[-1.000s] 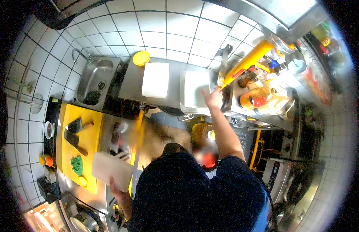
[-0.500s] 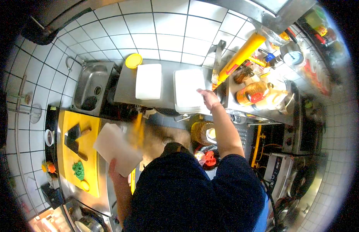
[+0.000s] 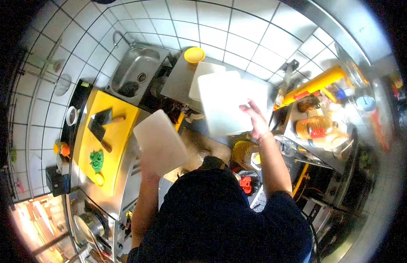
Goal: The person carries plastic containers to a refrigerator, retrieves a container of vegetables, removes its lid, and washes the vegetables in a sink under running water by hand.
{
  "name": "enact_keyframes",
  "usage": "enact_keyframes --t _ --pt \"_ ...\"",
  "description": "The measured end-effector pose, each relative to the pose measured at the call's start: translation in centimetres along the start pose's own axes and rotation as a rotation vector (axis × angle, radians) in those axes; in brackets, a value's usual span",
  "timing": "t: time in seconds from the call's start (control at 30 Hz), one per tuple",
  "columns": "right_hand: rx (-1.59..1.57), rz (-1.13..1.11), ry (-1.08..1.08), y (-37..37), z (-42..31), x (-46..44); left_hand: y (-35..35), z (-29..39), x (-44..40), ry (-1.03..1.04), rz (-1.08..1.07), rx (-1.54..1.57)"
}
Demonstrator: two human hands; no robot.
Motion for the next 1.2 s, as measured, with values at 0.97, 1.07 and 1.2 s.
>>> enact_keyframes --t 0.97,1.07,1.2 --pt "1.975 0.294 0.155 -4.0 8.0 -2.0 -4.4 -1.8 1.2 0.055 -0.238 0.341" --pt "2.037 0.191 0.246 -8.0 9.8 -1.8 -4.8 -1.4 2.3 0.060 -0.160 0.322" --pt "1.986 0.137 0.106 -10.9 11.0 -3.0 -4.6 -1.2 3.5 0.077 -0.077 0.306"
Point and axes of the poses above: each hand's wrist, its own x-axis away from the middle knuckle, its own y-axis out of the palm, z = x × y, the point moved 5 cm from there along -x, towards the middle knuckle, and after that the axes turned 7 degrees about -z, right-handed, at the moved point
